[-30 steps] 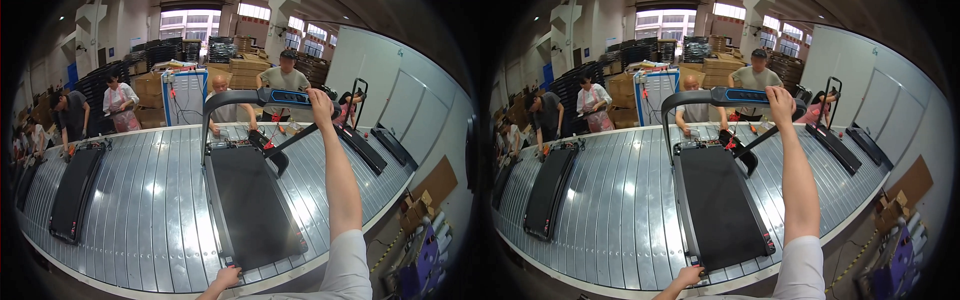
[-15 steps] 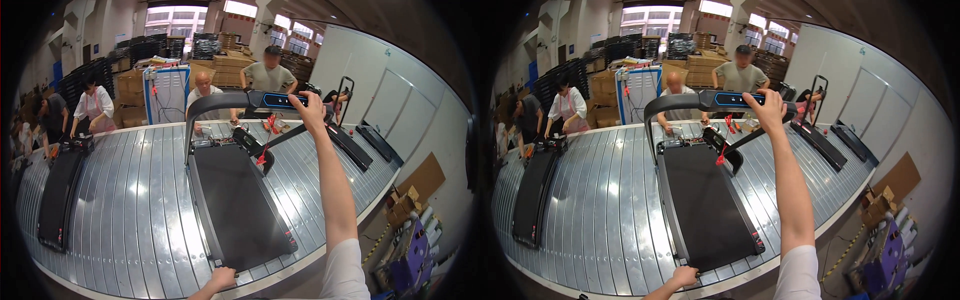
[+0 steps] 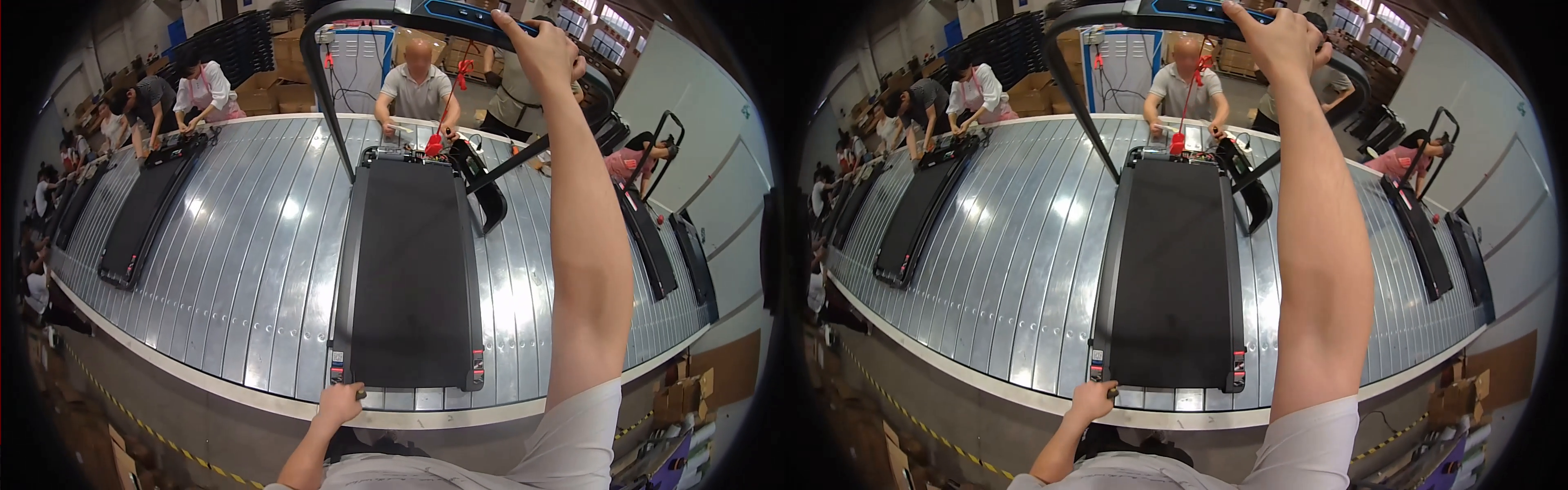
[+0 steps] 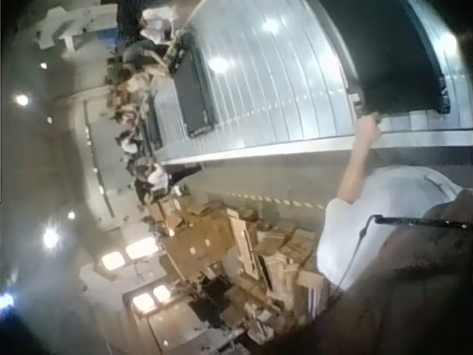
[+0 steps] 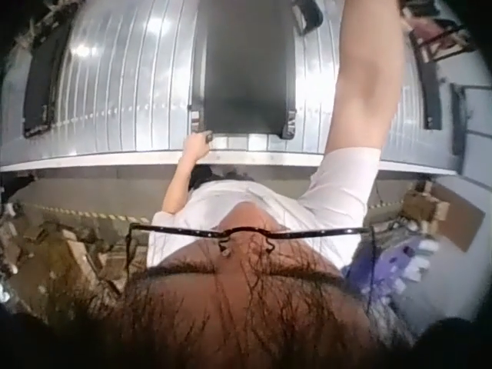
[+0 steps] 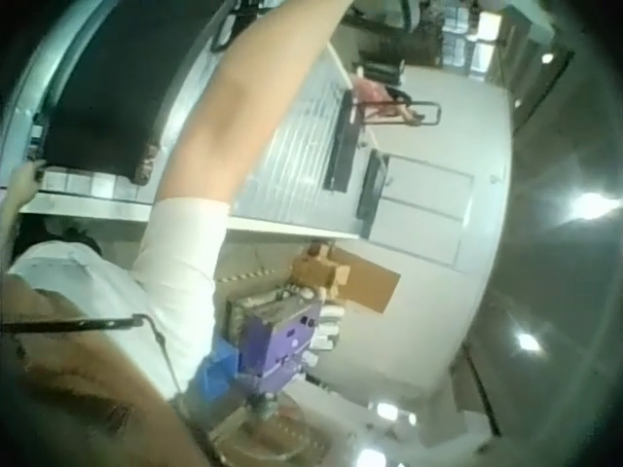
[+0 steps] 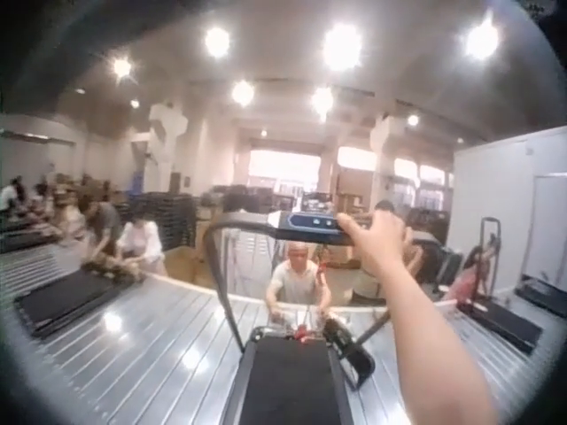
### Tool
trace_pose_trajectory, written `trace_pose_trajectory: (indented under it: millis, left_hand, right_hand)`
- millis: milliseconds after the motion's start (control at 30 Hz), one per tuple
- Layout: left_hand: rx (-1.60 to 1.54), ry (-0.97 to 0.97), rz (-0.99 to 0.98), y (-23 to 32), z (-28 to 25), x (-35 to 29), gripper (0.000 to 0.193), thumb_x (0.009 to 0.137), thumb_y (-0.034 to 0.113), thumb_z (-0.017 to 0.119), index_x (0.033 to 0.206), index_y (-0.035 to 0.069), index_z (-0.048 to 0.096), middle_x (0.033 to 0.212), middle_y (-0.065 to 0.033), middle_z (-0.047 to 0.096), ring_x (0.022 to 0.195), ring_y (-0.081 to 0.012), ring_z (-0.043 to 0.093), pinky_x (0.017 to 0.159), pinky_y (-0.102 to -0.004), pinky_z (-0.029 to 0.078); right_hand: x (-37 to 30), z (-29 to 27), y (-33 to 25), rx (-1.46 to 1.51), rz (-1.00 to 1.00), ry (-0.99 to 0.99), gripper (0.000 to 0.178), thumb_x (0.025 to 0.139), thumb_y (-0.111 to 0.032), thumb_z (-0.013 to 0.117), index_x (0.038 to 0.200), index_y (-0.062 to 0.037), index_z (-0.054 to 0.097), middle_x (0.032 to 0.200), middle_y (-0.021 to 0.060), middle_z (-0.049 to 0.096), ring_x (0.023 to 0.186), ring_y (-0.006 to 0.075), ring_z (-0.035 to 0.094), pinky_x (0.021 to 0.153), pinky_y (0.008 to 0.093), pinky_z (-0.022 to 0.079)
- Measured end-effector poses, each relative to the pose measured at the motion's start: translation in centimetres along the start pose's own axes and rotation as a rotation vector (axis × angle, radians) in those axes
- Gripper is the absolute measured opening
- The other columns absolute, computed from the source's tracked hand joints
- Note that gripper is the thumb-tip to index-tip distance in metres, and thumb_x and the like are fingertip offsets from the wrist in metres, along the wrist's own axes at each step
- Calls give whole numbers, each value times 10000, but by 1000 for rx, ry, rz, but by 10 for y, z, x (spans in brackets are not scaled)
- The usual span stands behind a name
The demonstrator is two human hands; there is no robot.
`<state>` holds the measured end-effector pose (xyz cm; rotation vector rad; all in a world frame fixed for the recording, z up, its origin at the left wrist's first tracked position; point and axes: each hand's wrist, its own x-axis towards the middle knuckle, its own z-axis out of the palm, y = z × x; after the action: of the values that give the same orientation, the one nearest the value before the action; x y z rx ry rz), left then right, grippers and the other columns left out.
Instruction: The recorder is assembling various components of treadmills on a factory production line, using tools like a screwdriver and pliers.
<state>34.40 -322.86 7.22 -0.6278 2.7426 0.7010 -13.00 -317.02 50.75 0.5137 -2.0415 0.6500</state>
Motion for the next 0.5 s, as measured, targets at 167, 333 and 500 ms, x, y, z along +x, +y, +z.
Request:
trace_pose_trajectory:
  millis: [167,333,500]
  left_hand:
    - [-88,-86,-40,-15,4,-19,354,692,225,612,1041,224,676,871,-145,665,821,-343,629,738,-439,508]
    - [-65,-203,-36,-37,-32,37,394,663,160,572,1038,212,682,903,-139,667,853,-328,631,778,-415,510]
    - [-39,-293,101,-75,-70,100,400,674,141,541,1046,170,683,901,-146,675,860,-315,645,790,-402,510]
  right_hand:
    - [24,6,10,-76,19,-101,875,662,-837,416,1132,-135,642,1129,157,589,1117,338,501,963,543,221]
    - [22,3,-60,-46,119,-133,709,734,-710,502,1057,-95,646,1136,162,606,1129,288,520,981,415,310]
    - [3,44,-101,45,138,-254,683,726,-659,537,1040,-65,662,1027,175,643,1016,310,583,900,382,401]
